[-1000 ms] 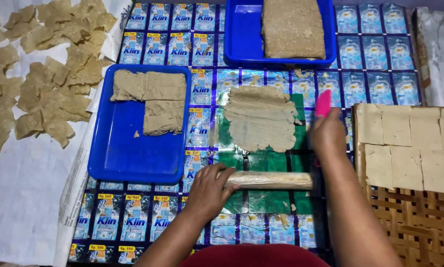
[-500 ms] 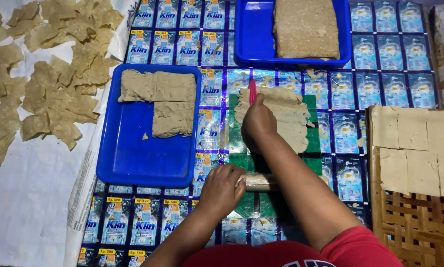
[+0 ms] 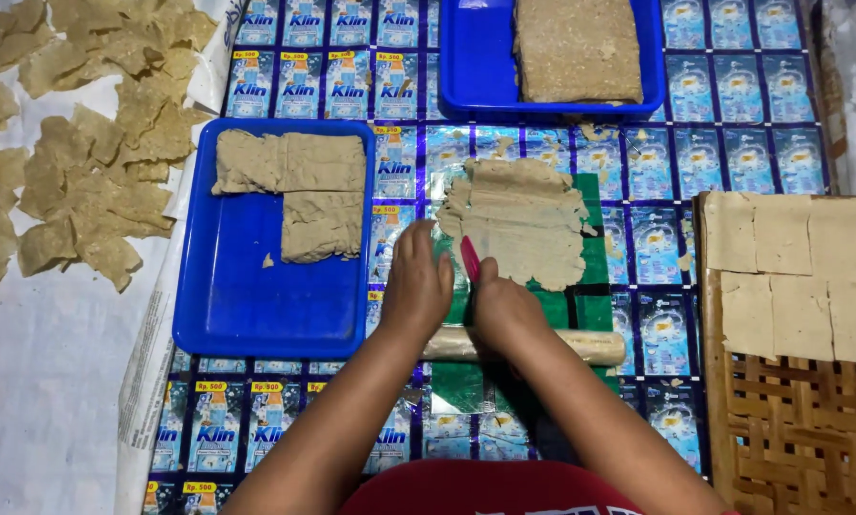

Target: Rolling out dough with a wooden pin and cutting it into square shapes using a plastic tool.

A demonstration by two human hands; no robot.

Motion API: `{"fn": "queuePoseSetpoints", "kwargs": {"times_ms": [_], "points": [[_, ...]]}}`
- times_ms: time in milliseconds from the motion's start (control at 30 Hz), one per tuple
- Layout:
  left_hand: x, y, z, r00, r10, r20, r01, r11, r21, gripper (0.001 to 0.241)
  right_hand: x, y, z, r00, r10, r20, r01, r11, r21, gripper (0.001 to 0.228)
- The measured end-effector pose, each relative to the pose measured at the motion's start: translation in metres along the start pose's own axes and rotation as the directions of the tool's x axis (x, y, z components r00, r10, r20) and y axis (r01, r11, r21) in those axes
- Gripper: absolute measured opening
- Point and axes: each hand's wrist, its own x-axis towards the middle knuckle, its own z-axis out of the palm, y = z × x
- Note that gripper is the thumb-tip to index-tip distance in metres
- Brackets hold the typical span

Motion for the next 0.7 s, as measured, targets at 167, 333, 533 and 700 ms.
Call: {"fn": "queuePoseSetpoints", "kwargs": {"times_ms": [167,333,533,700], "points": [[0.062,-0.007,0.028,1.000,-0.014,-0.019,0.015,0.999,0.039,0.071,-0.026,0.032,-0.001,0.996,-0.080,0.038,0.077,0.993,0.084,0.024],[0.060,-0.050,0.061,0.992,-0.117,-0.051,0.121,0.990,0.076,0.031,-0.047,0.105,-0.017,0.970,0.047,-0.237,0.019,0.962,0.271,0.023],[0.042,-0.045,0.047,0.969,-0.131,-0.207,0.049,0.932,-0.360,0.020,-0.043,0.210,-0.037,0.804,0.198,-0.560,-0.161,0.980,0.116,0.020],[0.030,0.022,0.049,0.968,-0.158,0.197,0.240,0.819,-0.522,0.018,-0.036,0.240,-0.032,0.790,0.135,-0.598,-0.115,0.991,0.072,0.019]]}}
